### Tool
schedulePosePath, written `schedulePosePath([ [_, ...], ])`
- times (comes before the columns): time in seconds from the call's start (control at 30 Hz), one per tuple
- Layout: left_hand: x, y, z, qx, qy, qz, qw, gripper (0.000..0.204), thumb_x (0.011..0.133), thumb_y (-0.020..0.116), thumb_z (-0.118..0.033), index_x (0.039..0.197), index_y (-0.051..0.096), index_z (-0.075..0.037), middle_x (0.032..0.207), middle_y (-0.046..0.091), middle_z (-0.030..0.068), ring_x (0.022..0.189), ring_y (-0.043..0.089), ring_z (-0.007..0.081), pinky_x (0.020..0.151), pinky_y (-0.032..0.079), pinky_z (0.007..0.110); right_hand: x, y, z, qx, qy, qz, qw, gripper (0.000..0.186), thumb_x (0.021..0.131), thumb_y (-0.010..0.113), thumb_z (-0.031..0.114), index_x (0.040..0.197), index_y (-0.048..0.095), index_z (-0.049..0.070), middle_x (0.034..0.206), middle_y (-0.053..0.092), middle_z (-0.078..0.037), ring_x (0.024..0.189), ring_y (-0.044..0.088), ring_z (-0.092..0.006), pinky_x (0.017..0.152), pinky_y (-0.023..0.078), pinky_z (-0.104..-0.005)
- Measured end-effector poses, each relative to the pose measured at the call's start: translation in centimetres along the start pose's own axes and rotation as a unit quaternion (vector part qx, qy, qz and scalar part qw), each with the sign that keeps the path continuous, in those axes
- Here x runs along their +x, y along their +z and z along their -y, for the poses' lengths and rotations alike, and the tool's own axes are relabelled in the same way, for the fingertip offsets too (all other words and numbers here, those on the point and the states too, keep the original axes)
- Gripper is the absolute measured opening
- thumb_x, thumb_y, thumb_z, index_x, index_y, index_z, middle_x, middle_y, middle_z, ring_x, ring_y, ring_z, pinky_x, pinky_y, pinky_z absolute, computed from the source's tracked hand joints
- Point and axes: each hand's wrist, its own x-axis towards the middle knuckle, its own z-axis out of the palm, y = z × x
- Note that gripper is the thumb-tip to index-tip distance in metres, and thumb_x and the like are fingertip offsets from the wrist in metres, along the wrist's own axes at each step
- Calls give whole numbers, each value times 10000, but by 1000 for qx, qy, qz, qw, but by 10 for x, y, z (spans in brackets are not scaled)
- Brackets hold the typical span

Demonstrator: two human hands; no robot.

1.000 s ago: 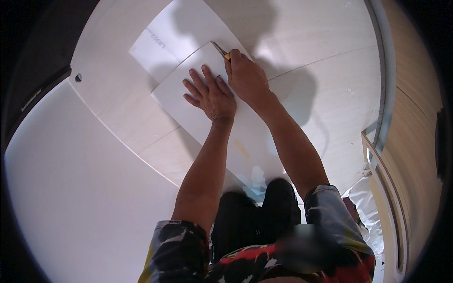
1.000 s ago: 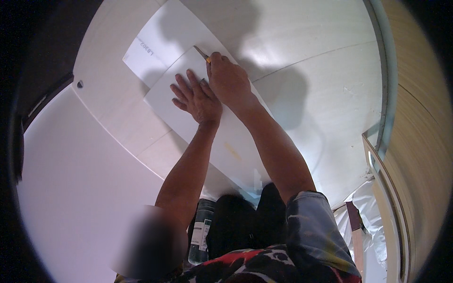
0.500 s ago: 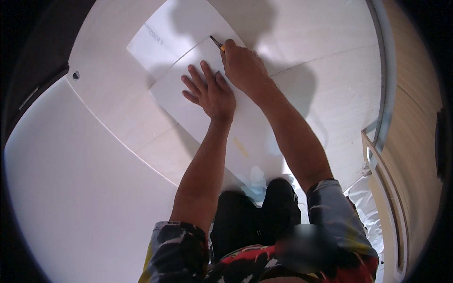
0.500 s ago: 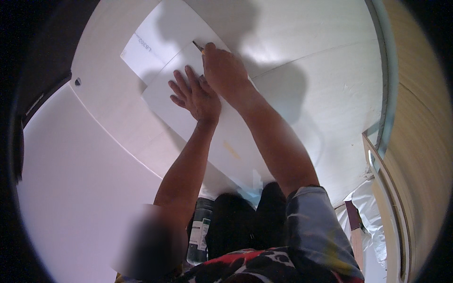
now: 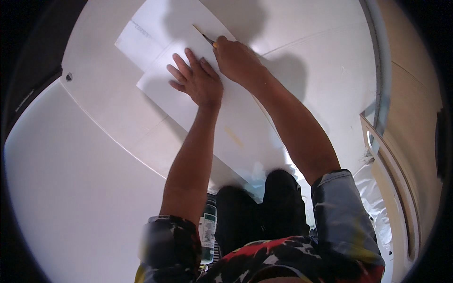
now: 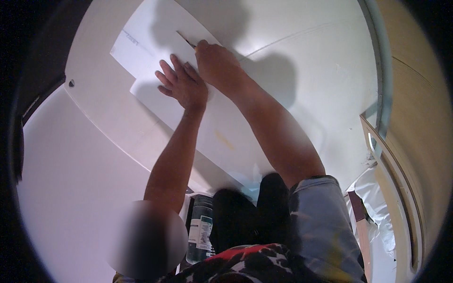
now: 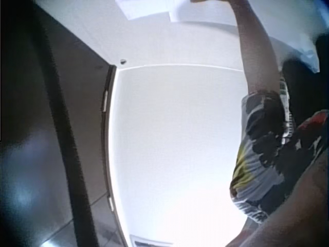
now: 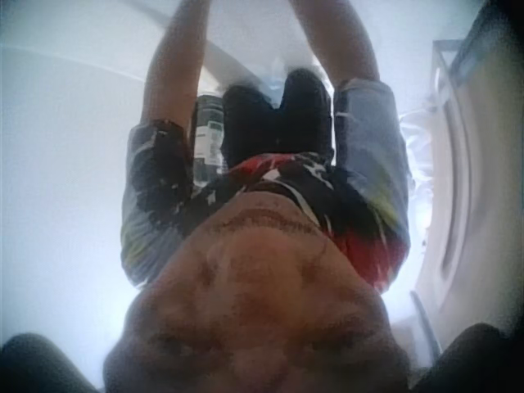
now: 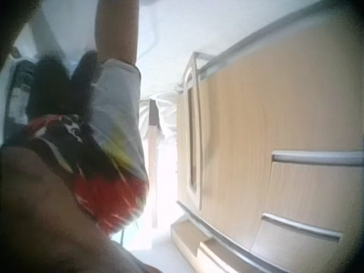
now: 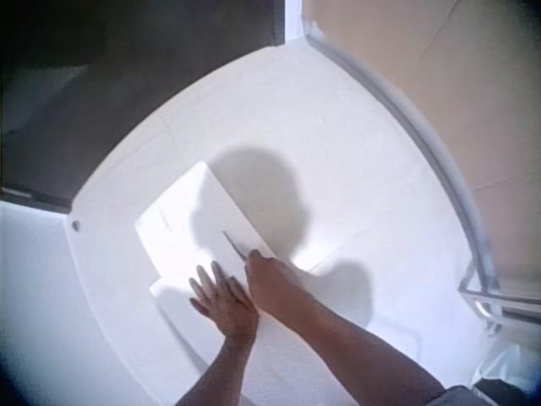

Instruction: The person cuts a white panel on the floor using a utility knife, then sands the cut edge. They then place a wooden template over a sink cutout and trace its outline with the knife.

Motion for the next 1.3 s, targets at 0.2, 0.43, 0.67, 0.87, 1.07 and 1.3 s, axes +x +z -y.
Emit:
schedulePosePath([
  [0.2, 1, -1, 1, 28, 43, -54, 997, 482, 1026, 405, -298, 1460, 413, -88, 1531, 296, 216, 1378, 250, 524, 1047, 213, 716, -95, 9, -29, -15, 65, 52, 996, 178, 992, 489, 166, 1016, 522, -7, 806, 688, -211, 821, 705, -382, 725, 571, -473],
  [0.43, -3, 0, 5, 32, 56, -81, 995, 507, 1015, 427, -306, 1467, 405, -76, 1513, 332, 224, 1360, 292, 506, 1041, 232, 709, -122, 19, -39, -34, 82, 42, 995, 173, 993, 477, 161, 1015, 522, -4, 823, 695, -193, 826, 704, -372, 737, 570, -463],
  [0.67, -199, 21, -10, -2, 34, 79, 996, 581, 1038, 339, -392, 1535, 333, -92, 1615, 195, 228, 1494, 82, 473, 1145, 72, 680, -124, 31, -55, -35, 18, 0, 999, 204, 952, 527, 150, 1053, 548, -26, 912, 697, -225, 912, 699, -375, 784, 571, -475],
  [0.87, -214, 26, -12, -2, 59, 18, 998, 570, 1016, 410, -345, 1516, 357, -75, 1600, 214, 231, 1471, 131, 491, 1132, 91, 686, -139, 43, -70, -31, 13, -3, 999, 263, 1014, 471, 221, 1038, 560, -26, 883, 697, -243, 865, 696, -400, 764, 558, -502],
  [1.07, -212, 23, -15, 16, 78, -5, 997, 544, 1021, 390, -327, 1489, 365, -50, 1551, 275, 240, 1445, 163, 500, 1100, 155, 697, -222, 55, -105, -2, 24, 14, 1000, 249, 1008, 491, 215, 1041, 546, -25, 871, 692, -251, 867, 688, -411, 764, 541, -519],
  [1.3, -217, 32, -9, 55, 121, -78, 988, 528, 1013, 422, -316, 1472, 393, -55, 1538, 300, 236, 1390, 247, 524, 1048, 252, 698, -337, 63, -141, 7, 111, 91, 990, 229, 1020, 438, 208, 1059, 498, -9, 852, 672, -270, 837, 672, -447, 759, 525, -558],
])
